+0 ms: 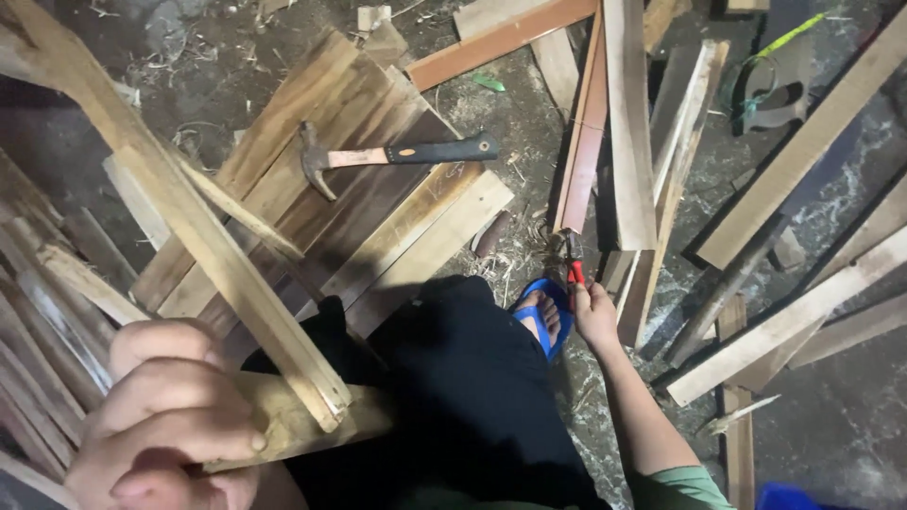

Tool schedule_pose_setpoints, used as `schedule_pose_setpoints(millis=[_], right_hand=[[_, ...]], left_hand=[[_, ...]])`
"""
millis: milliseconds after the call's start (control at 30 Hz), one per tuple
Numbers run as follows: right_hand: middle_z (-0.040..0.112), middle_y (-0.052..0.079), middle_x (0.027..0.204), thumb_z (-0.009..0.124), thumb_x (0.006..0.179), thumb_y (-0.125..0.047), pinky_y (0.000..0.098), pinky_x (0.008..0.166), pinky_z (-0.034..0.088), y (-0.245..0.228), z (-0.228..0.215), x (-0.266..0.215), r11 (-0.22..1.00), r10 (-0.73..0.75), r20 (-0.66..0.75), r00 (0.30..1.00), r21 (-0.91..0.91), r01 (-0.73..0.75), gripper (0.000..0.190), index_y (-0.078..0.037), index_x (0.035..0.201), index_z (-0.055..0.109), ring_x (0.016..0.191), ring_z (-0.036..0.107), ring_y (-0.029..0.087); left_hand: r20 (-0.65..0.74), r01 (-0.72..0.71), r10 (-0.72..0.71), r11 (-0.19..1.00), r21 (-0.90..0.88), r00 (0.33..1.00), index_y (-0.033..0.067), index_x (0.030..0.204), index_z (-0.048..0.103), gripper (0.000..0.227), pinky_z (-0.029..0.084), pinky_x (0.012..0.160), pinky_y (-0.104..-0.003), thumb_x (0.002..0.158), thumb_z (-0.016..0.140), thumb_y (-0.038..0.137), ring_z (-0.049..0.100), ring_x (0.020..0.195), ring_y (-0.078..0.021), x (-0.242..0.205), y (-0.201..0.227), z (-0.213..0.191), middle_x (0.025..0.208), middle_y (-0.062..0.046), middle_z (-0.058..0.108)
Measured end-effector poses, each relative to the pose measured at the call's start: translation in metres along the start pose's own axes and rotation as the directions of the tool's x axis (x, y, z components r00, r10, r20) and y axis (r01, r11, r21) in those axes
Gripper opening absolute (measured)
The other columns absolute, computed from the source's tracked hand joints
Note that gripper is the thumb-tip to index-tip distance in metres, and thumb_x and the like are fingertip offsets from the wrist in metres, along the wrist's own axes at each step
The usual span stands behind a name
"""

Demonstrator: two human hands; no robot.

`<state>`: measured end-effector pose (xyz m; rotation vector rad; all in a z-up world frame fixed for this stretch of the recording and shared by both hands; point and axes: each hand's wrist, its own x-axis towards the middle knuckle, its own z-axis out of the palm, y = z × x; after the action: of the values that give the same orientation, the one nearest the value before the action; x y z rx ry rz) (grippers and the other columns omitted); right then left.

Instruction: Removing nails from reclaimed wooden planks using pliers and a hammer.

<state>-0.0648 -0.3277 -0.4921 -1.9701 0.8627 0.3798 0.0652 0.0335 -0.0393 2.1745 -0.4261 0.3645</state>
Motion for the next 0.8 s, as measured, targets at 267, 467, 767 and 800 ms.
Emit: schedule_pose_setpoints(millis=[267, 467, 767, 800], right_hand=[[0.068, 0.014, 0.075, 0.052, 0.105, -0.029, 0.0381, 0.067, 0.052, -0.021, 0.019, 0.016, 0.992, -0.124, 0.118, 0.985, -0.012, 0.126, 0.033, -0.001, 0.092, 0.065, 0.068, 0.064, 0.027], [0.067, 0.012, 0.07, 0.052, 0.105, -0.027, 0.0365, 0.058, 0.053, -0.054, 0.022, 0.004, 0.985, -0.164, 0.209, 0.964, -0.014, 0.171, 0.03, -0.002, 0.094, 0.063, 0.058, 0.065, 0.026], [0.064, 0.006, 0.092, 0.058, 0.103, -0.017, 0.0238, 0.058, 0.04, -0.015, 0.03, 0.025, 0.8, -0.008, 0.389, 0.921, 0.555, -0.227, 0.017, -0.009, 0.114, 0.069, 0.065, 0.053, 0.013], [0.063, 0.008, 0.114, 0.053, 0.103, -0.018, 0.0309, 0.079, 0.042, -0.02, 0.025, 0.021, 0.704, -0.078, 0.451, 0.889, 0.656, -0.271, 0.024, -0.008, 0.122, 0.063, 0.09, 0.056, 0.018]], left_hand=[[-0.02, -0.011, 0.01, 0.999, -0.046, 1.0, 0.0123, 0.056, 0.057, 0.072, 0.045, 0.082, -0.035, 0.109, 0.028, 0.052, 0.05, 0.076, -0.0211, 0.018, 0.014, 0.009, 0.062, 0.001, 0.052], [-0.089, -0.003, -0.006, 0.996, -0.093, 0.996, 0.0118, 0.055, 0.053, 0.054, 0.043, 0.085, -0.038, 0.098, 0.037, 0.04, 0.045, 0.082, -0.0217, 0.017, 0.005, 0.018, 0.066, 0.002, 0.051], [-0.049, -0.106, 0.095, 0.944, -0.312, 0.994, 0.0148, 0.056, 0.054, 0.026, 0.042, 0.09, -0.035, 0.082, 0.049, 0.016, 0.046, 0.076, -0.0184, 0.027, 0.007, 0.009, 0.064, 0.003, 0.054], [-0.074, -0.12, 0.101, 0.937, -0.328, 0.992, 0.0128, 0.057, 0.056, 0.031, 0.042, 0.088, -0.035, 0.087, 0.049, 0.017, 0.045, 0.075, -0.0183, 0.026, 0.007, 0.008, 0.065, 0.002, 0.051]])
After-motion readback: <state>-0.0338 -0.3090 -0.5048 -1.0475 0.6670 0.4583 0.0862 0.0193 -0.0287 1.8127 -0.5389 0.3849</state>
